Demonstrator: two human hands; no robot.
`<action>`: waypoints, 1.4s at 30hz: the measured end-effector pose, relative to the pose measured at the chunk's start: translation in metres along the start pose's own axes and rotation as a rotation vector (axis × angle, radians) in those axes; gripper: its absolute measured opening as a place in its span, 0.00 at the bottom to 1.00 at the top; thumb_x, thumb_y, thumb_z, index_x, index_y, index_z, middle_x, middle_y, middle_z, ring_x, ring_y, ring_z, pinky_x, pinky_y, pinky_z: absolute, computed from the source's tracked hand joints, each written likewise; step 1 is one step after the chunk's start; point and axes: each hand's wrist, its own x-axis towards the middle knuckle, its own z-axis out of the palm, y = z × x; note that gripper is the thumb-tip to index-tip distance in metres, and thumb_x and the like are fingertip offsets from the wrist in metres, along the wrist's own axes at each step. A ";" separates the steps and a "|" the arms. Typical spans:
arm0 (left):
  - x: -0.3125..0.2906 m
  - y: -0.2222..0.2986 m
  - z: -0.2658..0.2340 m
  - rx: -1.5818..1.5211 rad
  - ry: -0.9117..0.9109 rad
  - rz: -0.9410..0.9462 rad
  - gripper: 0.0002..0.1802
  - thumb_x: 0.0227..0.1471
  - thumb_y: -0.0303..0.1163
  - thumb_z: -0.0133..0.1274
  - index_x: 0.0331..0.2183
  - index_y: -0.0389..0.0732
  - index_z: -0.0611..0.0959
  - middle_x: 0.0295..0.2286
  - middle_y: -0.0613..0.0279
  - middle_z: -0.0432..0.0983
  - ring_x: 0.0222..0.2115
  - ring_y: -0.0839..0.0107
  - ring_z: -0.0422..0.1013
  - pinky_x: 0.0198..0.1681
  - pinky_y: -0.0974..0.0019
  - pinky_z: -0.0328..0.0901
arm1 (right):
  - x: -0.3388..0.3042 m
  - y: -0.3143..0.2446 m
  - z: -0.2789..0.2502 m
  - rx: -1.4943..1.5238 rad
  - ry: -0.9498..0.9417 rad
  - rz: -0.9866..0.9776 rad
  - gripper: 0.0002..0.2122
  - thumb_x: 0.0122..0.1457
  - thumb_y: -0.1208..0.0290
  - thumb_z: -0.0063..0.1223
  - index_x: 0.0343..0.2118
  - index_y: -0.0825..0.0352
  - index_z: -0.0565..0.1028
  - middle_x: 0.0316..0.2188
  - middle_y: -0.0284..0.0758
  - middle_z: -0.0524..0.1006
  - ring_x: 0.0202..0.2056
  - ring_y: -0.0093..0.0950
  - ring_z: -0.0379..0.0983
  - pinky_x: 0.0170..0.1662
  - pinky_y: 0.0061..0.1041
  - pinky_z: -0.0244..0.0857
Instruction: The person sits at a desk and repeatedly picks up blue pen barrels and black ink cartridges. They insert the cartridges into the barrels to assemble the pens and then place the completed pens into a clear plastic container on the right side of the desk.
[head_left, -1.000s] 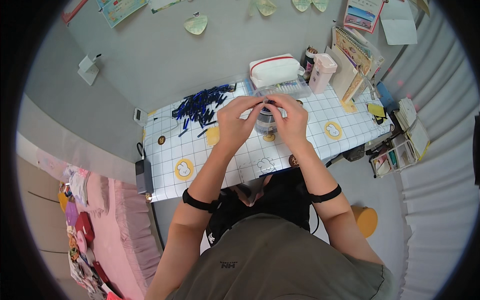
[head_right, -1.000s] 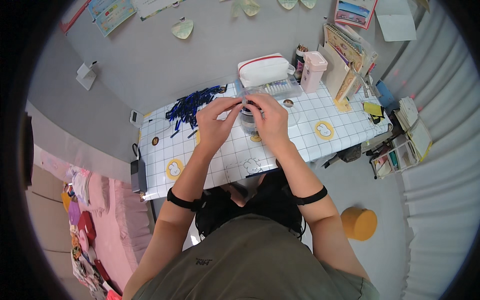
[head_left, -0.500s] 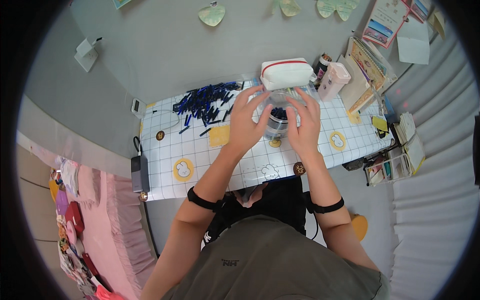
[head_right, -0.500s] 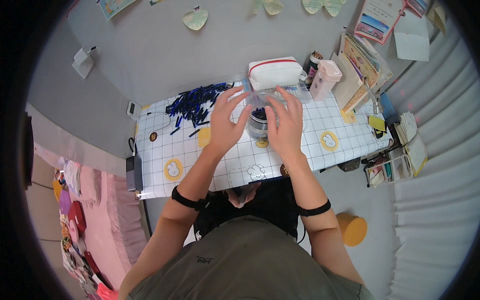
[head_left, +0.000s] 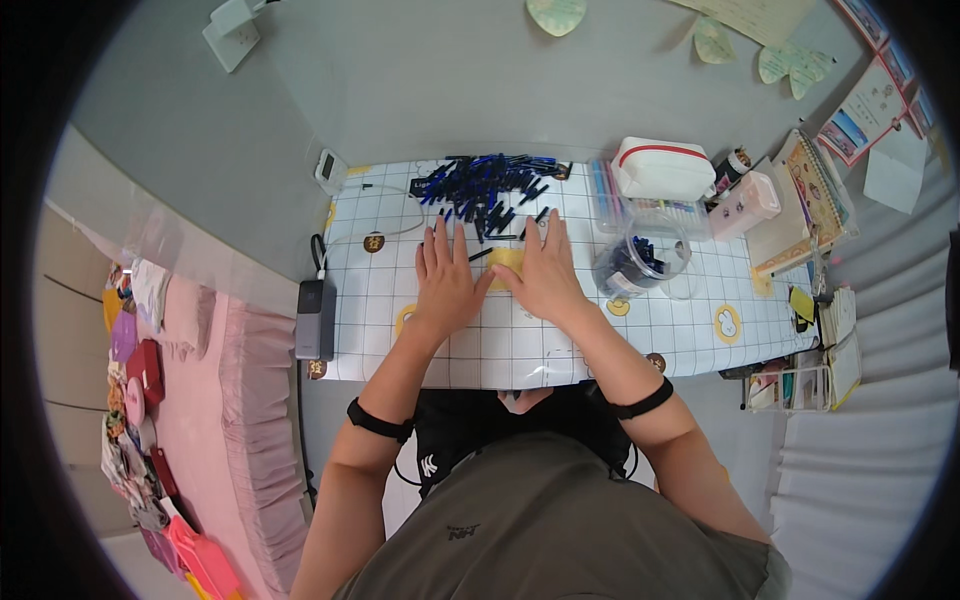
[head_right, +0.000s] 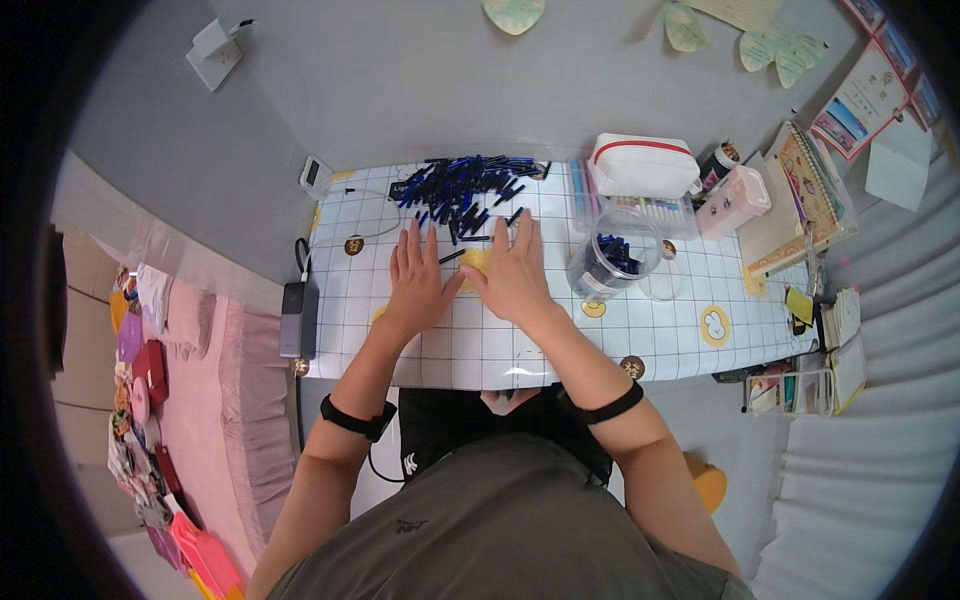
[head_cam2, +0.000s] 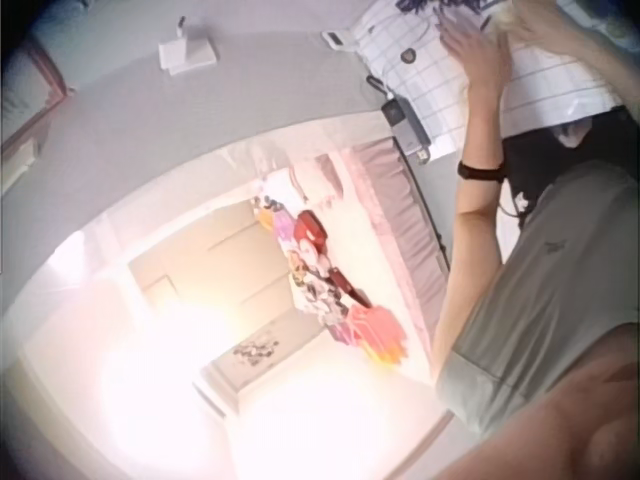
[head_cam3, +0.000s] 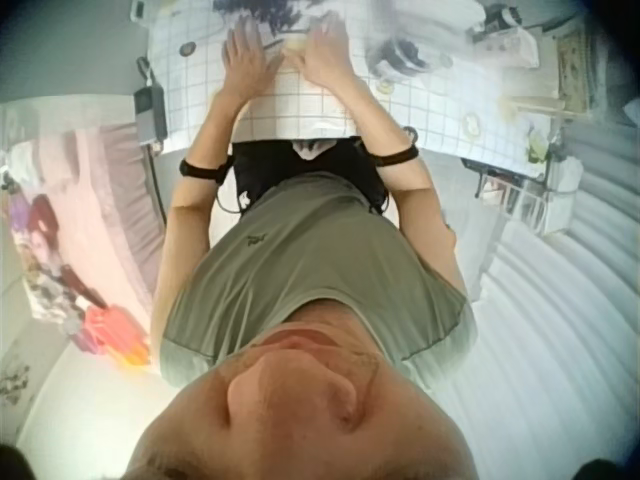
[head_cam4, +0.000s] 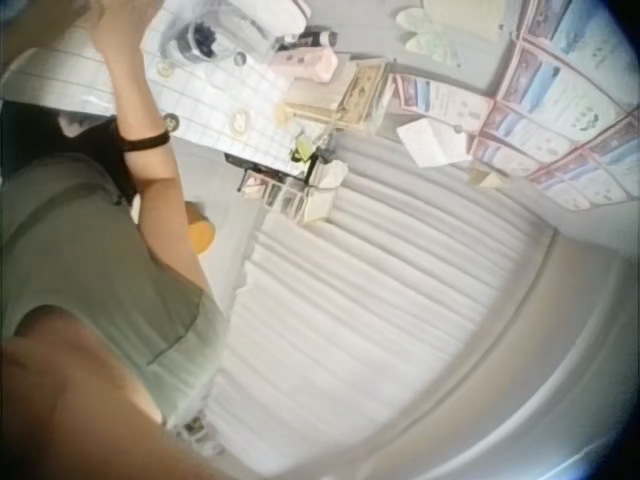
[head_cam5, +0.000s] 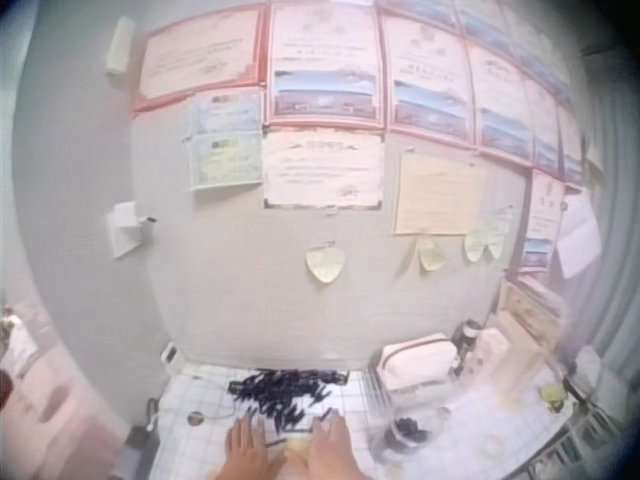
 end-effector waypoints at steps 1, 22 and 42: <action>-0.001 -0.008 0.006 0.019 0.014 0.004 0.52 0.68 0.52 0.57 0.74 0.26 0.55 0.74 0.24 0.41 0.75 0.25 0.40 0.76 0.30 0.37 | 0.006 0.005 0.012 -0.096 -0.036 0.041 0.49 0.65 0.45 0.67 0.73 0.82 0.57 0.72 0.79 0.46 0.73 0.75 0.46 0.74 0.66 0.45; 0.016 -0.013 0.014 0.088 -0.015 0.158 0.37 0.73 0.41 0.50 0.76 0.41 0.62 0.77 0.36 0.43 0.78 0.39 0.43 0.80 0.41 0.40 | 0.011 0.016 0.038 -0.134 -0.253 -0.186 0.39 0.77 0.47 0.45 0.79 0.72 0.52 0.81 0.55 0.43 0.81 0.53 0.37 0.81 0.51 0.31; -0.069 0.034 -0.025 -0.526 0.006 0.050 0.35 0.62 0.17 0.57 0.69 0.35 0.71 0.71 0.46 0.63 0.71 0.45 0.62 0.72 0.50 0.63 | -0.069 0.011 -0.029 0.418 -0.129 -0.058 0.35 0.62 0.76 0.69 0.71 0.69 0.66 0.75 0.46 0.62 0.70 0.51 0.65 0.71 0.44 0.65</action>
